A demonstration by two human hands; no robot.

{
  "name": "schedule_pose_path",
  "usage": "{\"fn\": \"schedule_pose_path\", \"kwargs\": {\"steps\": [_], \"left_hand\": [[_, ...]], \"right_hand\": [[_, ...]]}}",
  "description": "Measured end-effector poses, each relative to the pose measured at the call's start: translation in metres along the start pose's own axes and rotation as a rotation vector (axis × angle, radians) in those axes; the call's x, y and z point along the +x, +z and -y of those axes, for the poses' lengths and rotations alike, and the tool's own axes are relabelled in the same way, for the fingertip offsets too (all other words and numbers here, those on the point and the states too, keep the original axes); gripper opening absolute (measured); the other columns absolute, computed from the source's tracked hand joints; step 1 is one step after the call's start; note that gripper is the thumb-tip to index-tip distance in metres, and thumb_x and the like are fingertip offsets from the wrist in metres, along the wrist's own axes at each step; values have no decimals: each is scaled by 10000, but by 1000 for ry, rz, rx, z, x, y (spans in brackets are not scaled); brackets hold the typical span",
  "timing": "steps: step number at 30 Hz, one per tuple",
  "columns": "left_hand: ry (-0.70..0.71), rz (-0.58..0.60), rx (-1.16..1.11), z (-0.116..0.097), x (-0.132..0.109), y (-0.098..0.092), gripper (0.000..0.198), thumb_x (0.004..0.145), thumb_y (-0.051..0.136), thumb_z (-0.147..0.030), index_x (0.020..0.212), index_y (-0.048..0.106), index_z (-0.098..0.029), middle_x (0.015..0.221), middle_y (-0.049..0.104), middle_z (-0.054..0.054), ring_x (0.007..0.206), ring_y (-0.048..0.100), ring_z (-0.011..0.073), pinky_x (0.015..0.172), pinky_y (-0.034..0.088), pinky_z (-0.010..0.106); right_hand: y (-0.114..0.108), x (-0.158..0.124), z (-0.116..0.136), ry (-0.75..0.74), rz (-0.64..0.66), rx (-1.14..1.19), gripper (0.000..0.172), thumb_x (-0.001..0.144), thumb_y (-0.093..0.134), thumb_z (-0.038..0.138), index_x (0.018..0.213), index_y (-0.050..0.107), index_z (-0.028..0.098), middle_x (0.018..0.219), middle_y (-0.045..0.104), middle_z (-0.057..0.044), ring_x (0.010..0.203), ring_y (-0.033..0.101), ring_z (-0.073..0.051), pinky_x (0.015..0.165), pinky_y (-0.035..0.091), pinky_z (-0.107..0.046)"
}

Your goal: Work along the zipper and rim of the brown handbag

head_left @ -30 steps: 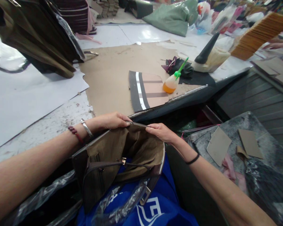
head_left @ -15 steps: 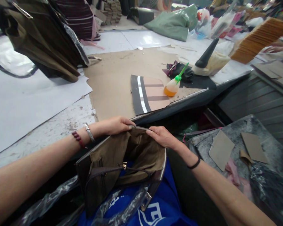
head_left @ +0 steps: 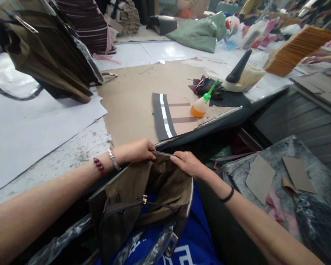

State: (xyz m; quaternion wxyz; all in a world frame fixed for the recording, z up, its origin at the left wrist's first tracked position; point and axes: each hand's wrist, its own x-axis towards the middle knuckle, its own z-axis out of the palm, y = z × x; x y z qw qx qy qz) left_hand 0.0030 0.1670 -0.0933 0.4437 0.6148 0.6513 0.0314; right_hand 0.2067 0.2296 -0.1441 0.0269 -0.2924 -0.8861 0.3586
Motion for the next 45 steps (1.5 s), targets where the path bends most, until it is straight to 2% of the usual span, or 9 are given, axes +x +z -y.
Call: {"fn": "schedule_pose_path", "kwargs": {"steps": [3, 6, 12, 18, 28, 31, 36, 40, 45], "left_hand": [[-4, 21, -71, -1, 1, 2, 249, 674, 463, -322, 742, 631, -152, 544, 541, -15, 484, 438, 119, 432, 290, 204], [9, 39, -100, -2, -1, 4, 272, 682, 451, -333, 773, 631, -151, 548, 535, -18, 483, 432, 117, 448, 305, 206], [16, 50, -147, 1, -5, 3, 279, 691, 441, -330, 786, 626, -144, 585, 554, -14, 507, 449, 117, 487, 332, 206], [38, 66, -216, 8, -4, 4, 292, 682, 456, -350, 790, 626, -139, 606, 567, -11, 521, 461, 120, 503, 350, 203], [68, 59, -238, 11, -5, 7, 302, 676, 442, -354, 762, 619, -125, 562, 524, -15, 491, 418, 110, 462, 318, 198], [67, 43, -220, 10, -6, 7, 301, 679, 430, -345, 761, 620, -126, 554, 513, -17, 488, 409, 106, 464, 313, 197], [86, 38, -214, 8, -9, 6, 296, 676, 421, -335, 742, 617, -125, 542, 493, -21, 476, 385, 102, 466, 309, 203], [100, 20, -223, 9, -10, 8, 294, 675, 427, -339, 730, 621, -125, 565, 516, -18, 492, 397, 103, 490, 322, 204], [103, -33, -207, 10, -10, 12, 318, 675, 431, -330, 809, 645, -138, 626, 572, -14, 550, 443, 118, 535, 344, 203]], "right_hand": [[-2, 1, 2, -25, 20, -13, 229, 844, 408, 367, 854, 560, 196, 722, 593, 8, 669, 545, -120, 580, 346, -203], [-6, 5, 6, -90, 35, -43, 261, 806, 492, 378, 1012, 540, 225, 875, 618, -9, 795, 562, -145, 683, 379, -223], [-8, 18, 15, -134, 19, -53, 256, 790, 529, 349, 997, 566, 201, 933, 613, -33, 874, 545, -163, 750, 383, -248], [-7, 24, 20, -124, 66, 41, 215, 793, 525, 350, 944, 584, 210, 825, 618, -5, 772, 555, -139, 663, 369, -215], [-3, 28, 19, -104, 81, -26, 199, 819, 486, 338, 768, 598, 182, 618, 550, 31, 598, 501, -99, 541, 322, -190], [-3, 25, 23, -133, 37, -76, 143, 819, 496, 294, 817, 591, 187, 697, 580, 9, 669, 521, -121, 600, 365, -209], [-5, 18, 34, -315, -243, -233, 154, 766, 578, 241, 899, 539, 173, 890, 549, -53, 888, 464, -178, 780, 380, -278], [-9, 16, 44, -386, -214, -410, 90, 806, 519, 243, 854, 532, 169, 838, 512, -61, 838, 441, -180, 728, 387, -279], [-10, 17, 51, -456, -192, -583, 156, 851, 423, 226, 775, 541, 157, 767, 499, -72, 786, 429, -185, 697, 366, -292]]}}
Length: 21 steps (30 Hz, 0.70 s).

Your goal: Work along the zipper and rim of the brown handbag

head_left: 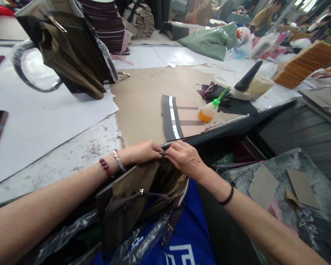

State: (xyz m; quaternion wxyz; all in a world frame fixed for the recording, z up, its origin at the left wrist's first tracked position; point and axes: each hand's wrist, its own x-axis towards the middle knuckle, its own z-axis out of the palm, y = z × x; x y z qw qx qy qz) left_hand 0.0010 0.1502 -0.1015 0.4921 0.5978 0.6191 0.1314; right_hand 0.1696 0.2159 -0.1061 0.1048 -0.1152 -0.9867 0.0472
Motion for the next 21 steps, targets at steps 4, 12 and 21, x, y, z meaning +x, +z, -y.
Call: {"fn": "schedule_pose_path", "kwargs": {"steps": [4, 12, 21], "left_hand": [[-7, -13, 11, -3, 0, 1, 313, 674, 419, -297, 814, 652, -142, 620, 572, -17, 543, 443, 117, 529, 341, 203], [-25, -34, 53, -7, 0, 2, 278, 682, 419, -265, 770, 653, -143, 623, 587, -11, 543, 458, 121, 529, 342, 209], [-54, -57, 72, -9, 5, 5, 276, 682, 423, -228, 799, 661, -151, 657, 612, -8, 571, 485, 130, 559, 360, 218]], "right_hand": [[3, -1, 1, 38, 3, 19, 126, 843, 443, 234, 795, 533, 160, 788, 501, -61, 785, 444, -170, 682, 364, -266], [8, -3, -2, 110, -17, 171, 55, 825, 465, 187, 800, 511, 172, 800, 496, -30, 746, 471, -125, 627, 357, -214], [9, -5, -2, 80, 7, 125, 93, 834, 434, 200, 791, 508, 161, 788, 502, -41, 725, 473, -130, 599, 347, -213]]}}
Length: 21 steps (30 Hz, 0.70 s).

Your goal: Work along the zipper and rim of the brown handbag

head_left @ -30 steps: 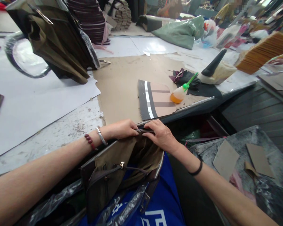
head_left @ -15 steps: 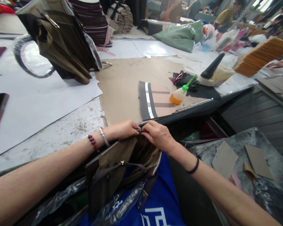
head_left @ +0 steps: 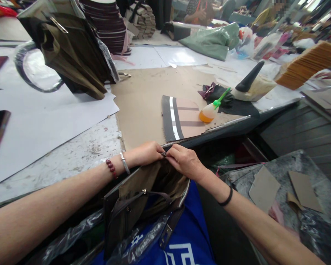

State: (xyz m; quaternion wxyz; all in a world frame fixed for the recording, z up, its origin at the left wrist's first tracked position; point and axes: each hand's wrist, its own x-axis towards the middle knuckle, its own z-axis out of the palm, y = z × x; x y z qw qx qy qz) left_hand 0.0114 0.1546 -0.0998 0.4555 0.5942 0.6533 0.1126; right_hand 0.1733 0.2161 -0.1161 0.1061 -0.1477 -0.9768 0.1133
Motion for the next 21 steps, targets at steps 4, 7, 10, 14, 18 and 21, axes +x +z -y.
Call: {"fn": "schedule_pose_path", "kwargs": {"steps": [4, 7, 10, 14, 18, 21], "left_hand": [[-13, -5, 9, 0, 1, 2, 270, 688, 423, -223, 789, 663, -150, 638, 611, -6, 559, 487, 134, 536, 360, 218], [-23, -6, 19, -3, 3, 3, 267, 687, 422, -210, 789, 662, -149, 624, 610, -1, 546, 490, 134, 523, 359, 219], [-25, -4, 28, -5, 4, 5, 258, 686, 422, -200, 769, 658, -141, 620, 610, 7, 541, 492, 133, 525, 363, 220], [0, 0, 15, -3, 5, 6, 256, 685, 423, -210, 767, 657, -146, 634, 610, 4, 559, 500, 131, 553, 371, 219], [-3, 7, -5, 1, 4, 5, 274, 683, 412, -230, 772, 658, -149, 628, 600, 2, 551, 493, 129, 547, 368, 219], [-16, 23, -38, 4, 3, 2, 296, 677, 416, -257, 818, 654, -151, 643, 603, -1, 557, 495, 133, 543, 373, 215]], "right_hand": [[1, -1, -1, -24, 3, 35, 55, 809, 434, 165, 771, 471, 154, 776, 477, -47, 721, 456, -142, 631, 356, -231], [3, -3, -3, -9, -16, 66, 40, 801, 425, 157, 769, 447, 158, 761, 457, -42, 707, 441, -147, 630, 355, -239], [5, -5, -4, 16, -37, 85, 25, 795, 425, 154, 772, 432, 161, 758, 444, -37, 703, 430, -147, 624, 351, -243], [6, -4, -4, 27, -17, 83, 27, 781, 448, 147, 767, 432, 164, 765, 444, -33, 712, 429, -146, 626, 351, -241], [6, -4, -4, 44, -29, 138, 43, 783, 470, 144, 768, 440, 171, 776, 457, -24, 718, 441, -137, 632, 360, -230], [8, -7, -8, 105, -74, 178, 43, 789, 497, 176, 808, 459, 170, 799, 473, -32, 755, 456, -148, 665, 380, -238]]}}
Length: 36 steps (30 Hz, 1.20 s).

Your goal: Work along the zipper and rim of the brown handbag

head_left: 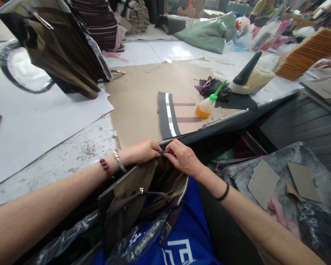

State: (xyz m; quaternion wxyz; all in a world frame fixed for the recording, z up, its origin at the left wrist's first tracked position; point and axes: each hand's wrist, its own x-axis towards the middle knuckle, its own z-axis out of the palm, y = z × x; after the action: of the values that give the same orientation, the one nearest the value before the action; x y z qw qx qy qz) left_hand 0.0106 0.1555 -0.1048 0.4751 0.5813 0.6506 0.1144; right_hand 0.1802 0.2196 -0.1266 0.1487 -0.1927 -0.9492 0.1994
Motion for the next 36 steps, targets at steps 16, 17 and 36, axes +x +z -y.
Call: {"fn": "schedule_pose_path", "kwargs": {"steps": [16, 17, 36], "left_hand": [[-28, 152, -304, 13, 0, -7, 390, 625, 519, -371, 902, 632, -121, 741, 635, 28, 621, 539, 153, 548, 406, 212], [-40, 155, -333, 14, 0, -7, 399, 615, 527, -368, 909, 628, -118, 737, 636, 29, 620, 540, 153, 551, 407, 213], [-128, 163, -513, 13, -4, -3, 357, 534, 581, -324, 827, 631, -126, 636, 612, 1, 550, 503, 128, 537, 391, 216]], "right_hand": [[8, -13, -22, 269, 220, 454, 217, 822, 465, 318, 966, 591, 214, 861, 626, 17, 791, 560, -126, 699, 395, -207], [9, -12, -22, 276, 220, 466, 212, 820, 466, 316, 951, 597, 212, 846, 627, 21, 778, 559, -123, 683, 391, -202], [-10, 15, -7, 169, 412, 178, 328, 814, 440, 439, 645, 504, 166, 548, 450, 37, 524, 407, -82, 485, 219, -198]]}}
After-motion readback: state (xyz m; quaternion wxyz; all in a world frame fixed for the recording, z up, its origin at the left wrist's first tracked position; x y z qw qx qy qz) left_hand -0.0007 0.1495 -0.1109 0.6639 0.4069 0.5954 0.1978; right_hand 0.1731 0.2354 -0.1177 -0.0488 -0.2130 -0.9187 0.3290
